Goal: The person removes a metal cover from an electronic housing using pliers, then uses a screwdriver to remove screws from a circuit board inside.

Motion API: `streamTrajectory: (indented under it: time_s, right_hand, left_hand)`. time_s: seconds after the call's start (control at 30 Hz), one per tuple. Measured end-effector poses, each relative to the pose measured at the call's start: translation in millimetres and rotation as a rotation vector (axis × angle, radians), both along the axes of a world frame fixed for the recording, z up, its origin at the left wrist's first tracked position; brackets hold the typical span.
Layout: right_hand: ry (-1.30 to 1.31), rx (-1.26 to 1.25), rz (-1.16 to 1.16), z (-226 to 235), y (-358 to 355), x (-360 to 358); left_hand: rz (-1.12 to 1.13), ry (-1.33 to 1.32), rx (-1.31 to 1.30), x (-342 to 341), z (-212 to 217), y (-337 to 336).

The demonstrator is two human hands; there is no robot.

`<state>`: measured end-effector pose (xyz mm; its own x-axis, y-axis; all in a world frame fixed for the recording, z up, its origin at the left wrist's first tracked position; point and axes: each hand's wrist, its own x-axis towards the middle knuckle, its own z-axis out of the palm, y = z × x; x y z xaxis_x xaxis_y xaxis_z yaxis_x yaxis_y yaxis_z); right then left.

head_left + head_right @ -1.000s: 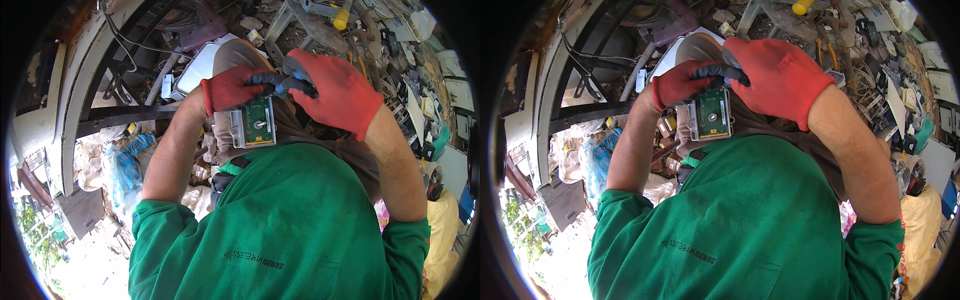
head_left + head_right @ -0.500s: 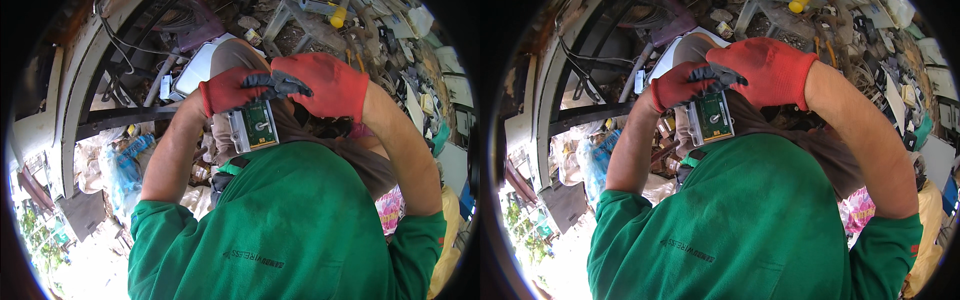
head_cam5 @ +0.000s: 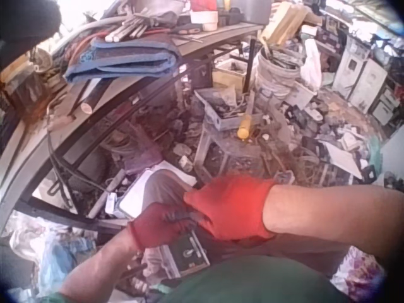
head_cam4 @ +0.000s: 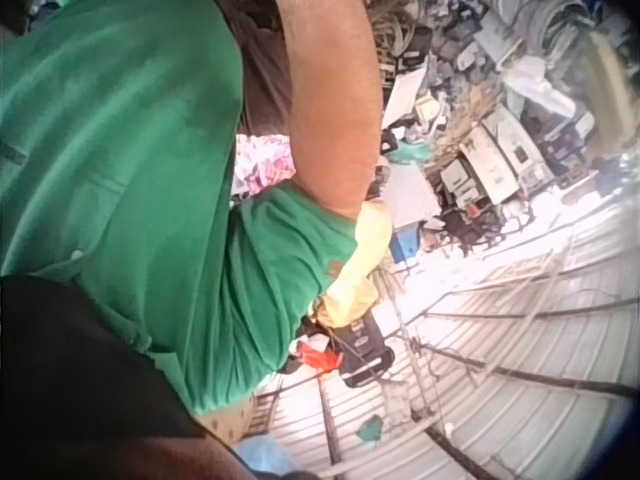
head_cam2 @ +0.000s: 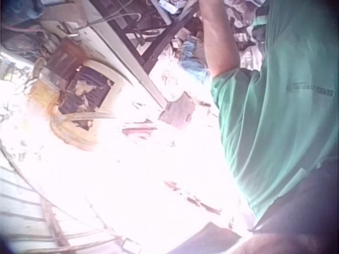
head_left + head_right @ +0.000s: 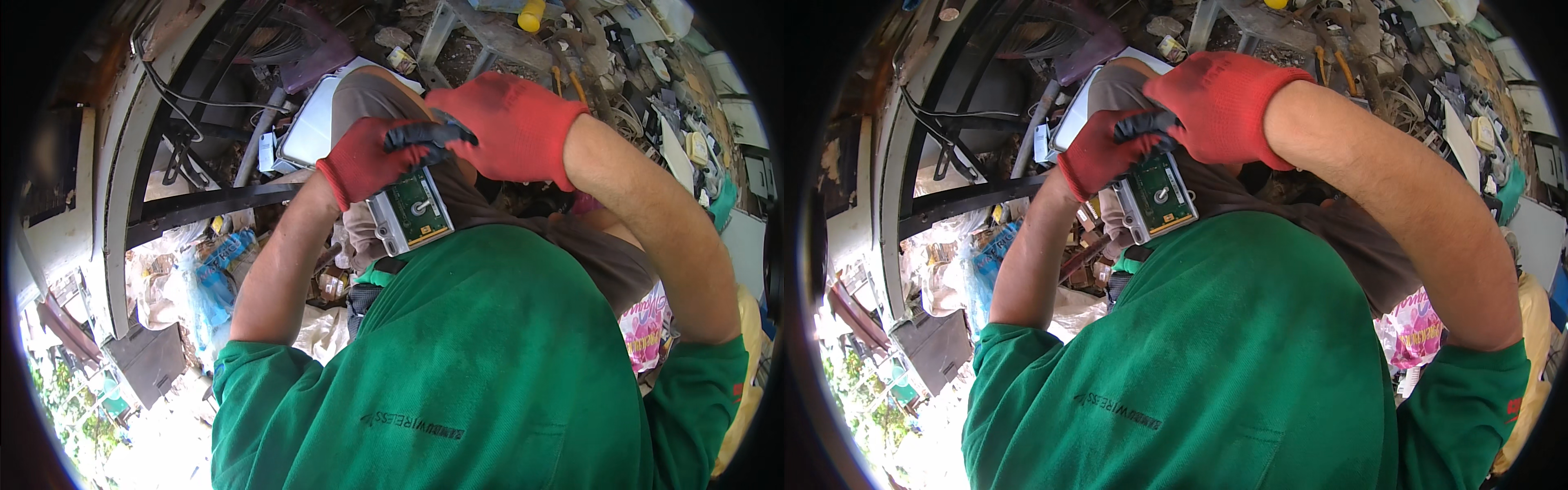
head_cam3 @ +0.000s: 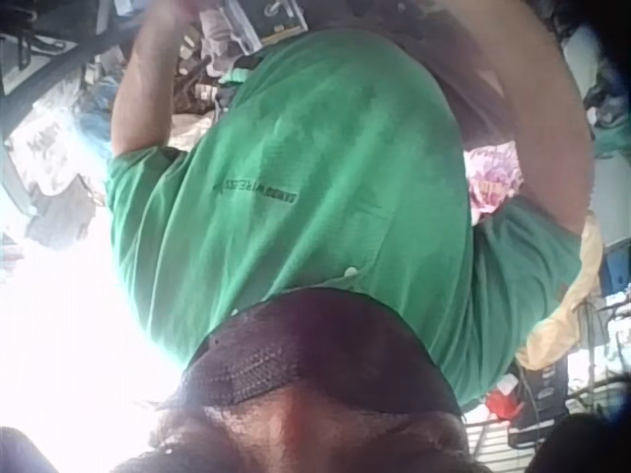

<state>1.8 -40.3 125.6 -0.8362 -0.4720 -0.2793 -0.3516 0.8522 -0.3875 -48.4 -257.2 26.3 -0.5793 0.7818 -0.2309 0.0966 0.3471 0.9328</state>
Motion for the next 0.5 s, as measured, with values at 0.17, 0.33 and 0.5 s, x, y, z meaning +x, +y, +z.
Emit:
streamTrajectory:
  time_s: [0.17,0.33,0.5]
  right_hand:
    - [0.191,-0.223,0.132,-22,3,-4]
    - [0.000,-0.184,0.087,1,4,-17]
    - [-0.080,0.299,-0.042,25,-14,-15]
  left_hand:
    - [0.154,0.043,0.008,12,-2,6]
    - [0.085,-0.099,0.358,3,-8,-2]
    - [-0.016,-0.015,-0.051,-17,18,8]
